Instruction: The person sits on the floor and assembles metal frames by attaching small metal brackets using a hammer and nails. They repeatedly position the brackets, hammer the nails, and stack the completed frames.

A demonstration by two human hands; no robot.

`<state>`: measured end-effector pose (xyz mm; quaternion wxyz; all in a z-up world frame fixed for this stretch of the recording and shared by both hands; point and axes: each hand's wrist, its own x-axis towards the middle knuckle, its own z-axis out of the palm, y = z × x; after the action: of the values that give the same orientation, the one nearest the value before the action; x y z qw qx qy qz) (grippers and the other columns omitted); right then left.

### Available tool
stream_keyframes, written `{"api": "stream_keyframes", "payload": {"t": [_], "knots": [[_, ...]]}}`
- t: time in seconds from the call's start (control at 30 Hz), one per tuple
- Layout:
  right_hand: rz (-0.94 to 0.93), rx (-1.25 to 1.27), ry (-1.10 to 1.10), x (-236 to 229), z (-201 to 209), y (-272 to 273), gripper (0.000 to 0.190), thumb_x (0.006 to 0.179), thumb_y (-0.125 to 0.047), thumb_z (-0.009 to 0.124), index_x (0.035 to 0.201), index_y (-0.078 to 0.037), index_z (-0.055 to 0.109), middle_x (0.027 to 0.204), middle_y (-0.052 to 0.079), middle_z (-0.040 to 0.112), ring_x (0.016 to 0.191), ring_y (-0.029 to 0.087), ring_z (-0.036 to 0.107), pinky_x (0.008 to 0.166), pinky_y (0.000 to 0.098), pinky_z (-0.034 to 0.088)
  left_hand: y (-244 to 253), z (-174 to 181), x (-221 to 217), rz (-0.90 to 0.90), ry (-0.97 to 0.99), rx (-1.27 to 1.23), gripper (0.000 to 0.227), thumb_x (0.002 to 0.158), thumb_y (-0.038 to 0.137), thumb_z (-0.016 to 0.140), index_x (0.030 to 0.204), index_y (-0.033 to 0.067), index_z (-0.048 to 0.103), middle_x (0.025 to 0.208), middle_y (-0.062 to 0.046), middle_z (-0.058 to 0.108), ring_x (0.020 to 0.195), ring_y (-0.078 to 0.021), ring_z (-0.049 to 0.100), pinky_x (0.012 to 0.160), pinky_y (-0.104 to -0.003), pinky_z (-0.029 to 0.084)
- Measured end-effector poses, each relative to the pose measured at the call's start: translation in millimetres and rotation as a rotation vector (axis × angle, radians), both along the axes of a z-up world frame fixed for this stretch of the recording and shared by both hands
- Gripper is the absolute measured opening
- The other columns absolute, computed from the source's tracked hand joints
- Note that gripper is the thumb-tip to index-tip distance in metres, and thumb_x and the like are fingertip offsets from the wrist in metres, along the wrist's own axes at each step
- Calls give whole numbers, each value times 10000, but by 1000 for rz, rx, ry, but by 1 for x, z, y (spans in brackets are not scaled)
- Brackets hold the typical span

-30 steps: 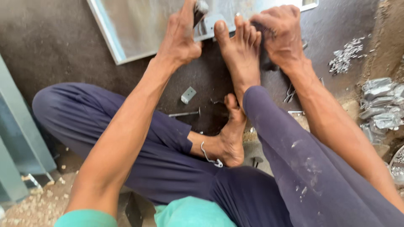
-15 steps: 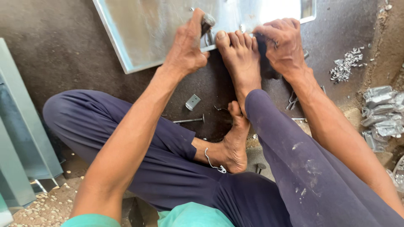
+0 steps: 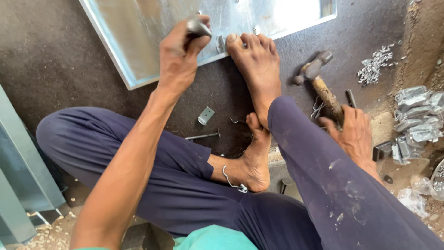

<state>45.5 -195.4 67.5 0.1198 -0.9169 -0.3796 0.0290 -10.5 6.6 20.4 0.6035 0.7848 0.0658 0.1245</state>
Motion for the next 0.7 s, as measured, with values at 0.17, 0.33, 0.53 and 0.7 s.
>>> {"api": "stream_keyframes", "payload": {"t": [0.17,0.33,0.53,0.7], "knots": [[-24,-40,-43,3,-47,-3,344,986,-107,623,1297,-202,511,1090,32,595,1086,271,585,987,402,461,1,-5,7,-190,114,435,274,1011,109,712,1281,95,672,1045,-105,754,908,-251,745,813,-352,604],[-35,42,-40,2,52,-2,285,970,-129,572,1253,-147,554,1021,21,616,943,216,585,851,370,459,-1,-5,12,-179,15,472,312,969,57,709,1277,104,690,1182,-150,748,1073,-329,715,1020,-377,557],[-225,381,679,-14,96,-127,317,1070,-324,549,1055,-22,645,694,30,617,570,134,566,523,325,442,5,-6,15,-165,-39,459,209,975,43,707,1181,75,716,1239,-174,704,1155,-341,698,1096,-392,532],[-295,11,805,-4,43,-140,417,1065,-351,577,823,-12,573,560,102,529,490,200,519,465,368,402,0,-4,13,-169,27,431,195,962,79,728,1151,35,719,1214,-217,689,986,-343,728,1005,-400,566]]}}
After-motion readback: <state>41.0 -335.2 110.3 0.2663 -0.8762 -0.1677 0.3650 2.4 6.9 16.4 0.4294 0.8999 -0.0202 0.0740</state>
